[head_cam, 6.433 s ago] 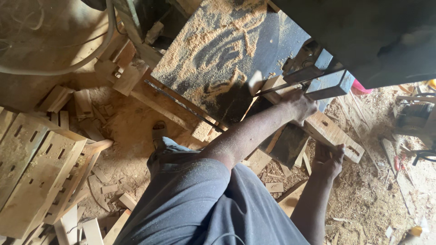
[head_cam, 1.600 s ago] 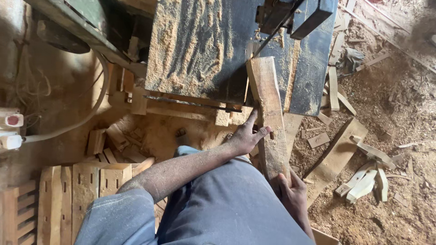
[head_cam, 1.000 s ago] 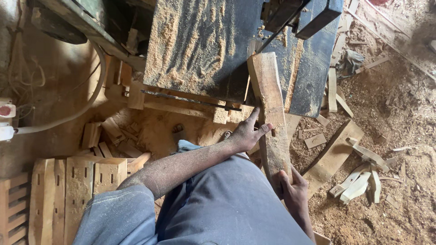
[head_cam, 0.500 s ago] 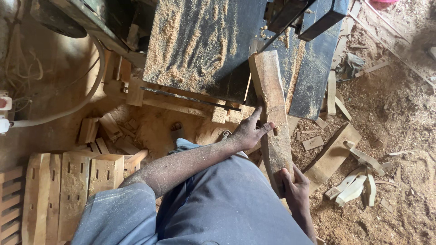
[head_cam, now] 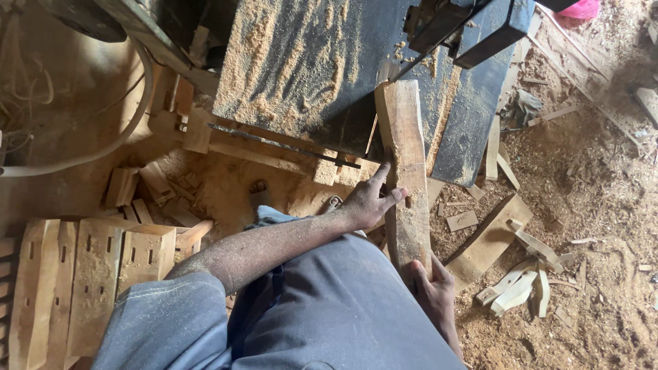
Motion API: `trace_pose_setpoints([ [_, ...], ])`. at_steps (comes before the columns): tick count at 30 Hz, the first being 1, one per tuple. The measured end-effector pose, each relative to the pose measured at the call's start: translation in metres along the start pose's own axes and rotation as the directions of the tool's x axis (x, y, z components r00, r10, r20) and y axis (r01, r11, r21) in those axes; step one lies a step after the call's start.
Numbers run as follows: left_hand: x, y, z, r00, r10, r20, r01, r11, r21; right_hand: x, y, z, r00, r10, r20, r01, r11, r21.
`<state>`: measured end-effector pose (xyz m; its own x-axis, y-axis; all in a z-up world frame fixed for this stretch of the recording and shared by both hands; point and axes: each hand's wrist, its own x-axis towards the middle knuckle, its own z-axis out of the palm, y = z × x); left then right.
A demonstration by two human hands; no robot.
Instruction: The person cuts a wooden block using a bandsaw, guiding and rotating the piece through the blade along marked lines to shape it.
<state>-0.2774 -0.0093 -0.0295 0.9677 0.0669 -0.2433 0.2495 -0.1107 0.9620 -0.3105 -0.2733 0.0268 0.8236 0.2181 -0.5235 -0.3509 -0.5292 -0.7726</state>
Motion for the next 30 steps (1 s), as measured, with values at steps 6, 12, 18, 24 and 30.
trace_pose_setpoints([
  [6, 0.002, 0.019, -0.009, 0.969, -0.235, 0.078, 0.228, 0.969, 0.093, 0.004, -0.007, 0.000, 0.999, -0.047, -0.026, 0.046, 0.998, -0.034],
  [12, -0.005, 0.004, 0.003, 0.980, -0.103, 0.171, 0.082, 0.988, 0.130, 0.001, -0.019, 0.006, 0.999, -0.044, -0.028, 0.045, 0.999, 0.031],
  [18, -0.004, -0.001, 0.006, 0.988, -0.087, 0.127, 0.080, 0.995, 0.058, 0.004, -0.025, 0.006, 0.998, -0.049, -0.035, 0.049, 0.999, -0.011],
  [24, -0.002, 0.005, 0.004, 0.988, -0.110, 0.105, 0.103, 0.992, 0.069, 0.007, -0.029, 0.006, 0.997, -0.072, 0.001, 0.072, 0.995, 0.063],
  [30, 0.003, 0.011, 0.002, 0.981, -0.144, 0.130, 0.143, 0.990, 0.012, 0.011, -0.028, 0.001, 0.996, -0.089, 0.019, 0.087, 0.993, 0.085],
])
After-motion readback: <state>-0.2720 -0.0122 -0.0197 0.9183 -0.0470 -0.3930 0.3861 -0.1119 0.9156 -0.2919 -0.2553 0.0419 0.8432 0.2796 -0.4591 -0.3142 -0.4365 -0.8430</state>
